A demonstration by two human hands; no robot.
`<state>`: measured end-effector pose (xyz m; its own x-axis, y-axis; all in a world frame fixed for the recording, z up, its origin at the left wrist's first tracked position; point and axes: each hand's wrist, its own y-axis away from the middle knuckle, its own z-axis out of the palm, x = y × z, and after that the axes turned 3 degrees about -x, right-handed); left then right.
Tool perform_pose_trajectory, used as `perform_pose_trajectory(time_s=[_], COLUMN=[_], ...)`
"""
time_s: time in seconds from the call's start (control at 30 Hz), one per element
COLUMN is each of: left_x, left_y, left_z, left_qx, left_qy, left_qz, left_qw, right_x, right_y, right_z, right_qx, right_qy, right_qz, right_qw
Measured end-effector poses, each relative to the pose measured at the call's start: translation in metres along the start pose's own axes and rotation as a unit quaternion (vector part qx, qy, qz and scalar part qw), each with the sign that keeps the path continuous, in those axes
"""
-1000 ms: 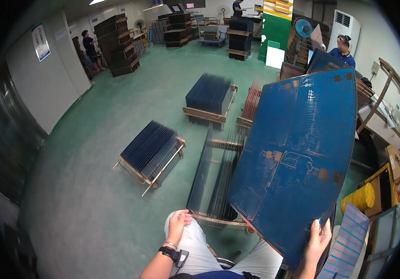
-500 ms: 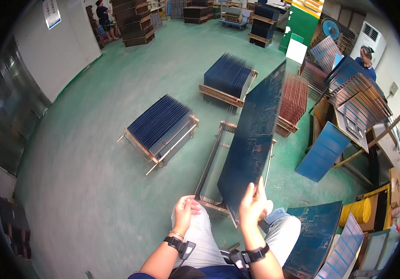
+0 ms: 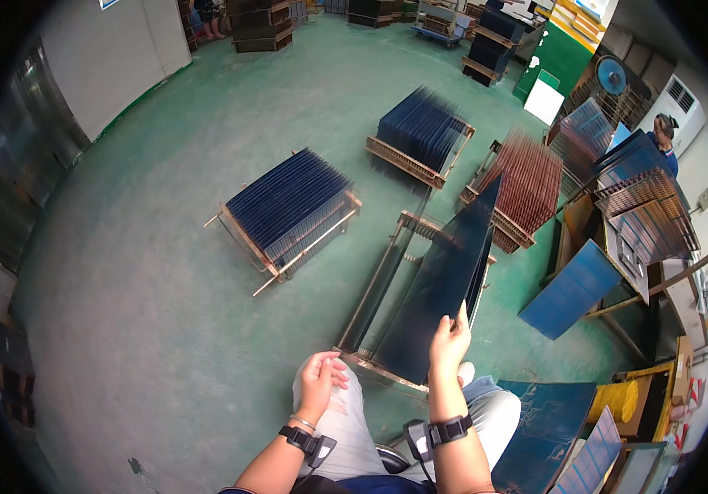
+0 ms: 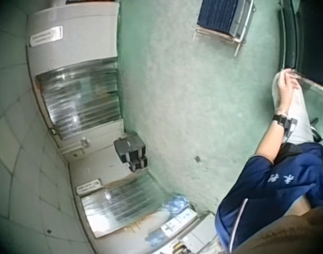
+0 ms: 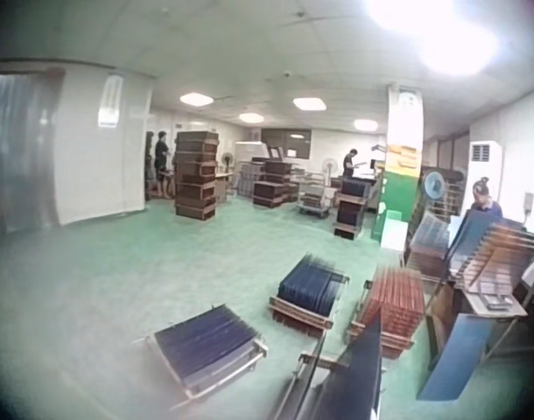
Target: The person is inspecting a large blue printed circuit board, marking it with a pen, and then placing it into a storage rack.
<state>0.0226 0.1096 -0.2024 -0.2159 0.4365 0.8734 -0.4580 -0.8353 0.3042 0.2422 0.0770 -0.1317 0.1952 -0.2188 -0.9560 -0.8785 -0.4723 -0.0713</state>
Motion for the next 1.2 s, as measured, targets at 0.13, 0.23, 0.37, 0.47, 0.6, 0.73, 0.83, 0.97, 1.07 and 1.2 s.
perform_pose_trajectory(time_s=[0.13,0.23,0.37,0.47,0.6,0.73,0.83,0.97,1.07,1.2], left_x=[0.000,0.000,0.002,0.006,0.003,0.005,0.008,0.009,0.007,0.001], left_y=[-0.004,-0.002,0.001,0.003,0.005,0.009,0.011,0.007,0.005,0.004], left_z=[0.006,0.002,0.006,0.009,0.010,0.002,0.002,0.007,0.004,0.000], left_qx=[-0.013,-0.006,-0.008,-0.024,-0.033,-0.027,-0.023,-0.029,-0.029,-0.027], left_qy=[0.001,0.007,-0.003,-0.015,-0.020,-0.031,-0.023,-0.026,-0.017,-0.009], left_qz=[0.001,-0.007,0.004,0.004,0.007,0.014,0.019,0.022,0.027,0.034], left_qw=[1.000,1.000,1.000,1.000,0.999,0.999,0.999,0.999,0.999,0.999], right_x=[0.055,0.066,0.080,0.088,0.112,0.089,0.089,0.102,0.071,-0.028], right_y=[-0.037,-0.020,0.005,0.023,0.037,0.046,0.039,0.015,0.012,0.005], right_z=[0.026,0.055,0.068,0.088,0.109,0.115,0.120,0.118,0.105,0.043], right_qx=[-0.002,-0.063,-0.080,-0.158,-0.200,-0.174,-0.192,-0.235,-0.248,-0.240], right_qy=[0.095,0.187,0.193,0.157,0.158,0.222,0.264,0.324,0.308,0.328], right_qz=[-0.035,-0.018,-0.136,-0.013,0.073,0.113,0.112,0.062,0.025,-0.081], right_qw=[0.995,0.980,0.969,0.975,0.964,0.953,0.938,0.914,0.918,0.910])
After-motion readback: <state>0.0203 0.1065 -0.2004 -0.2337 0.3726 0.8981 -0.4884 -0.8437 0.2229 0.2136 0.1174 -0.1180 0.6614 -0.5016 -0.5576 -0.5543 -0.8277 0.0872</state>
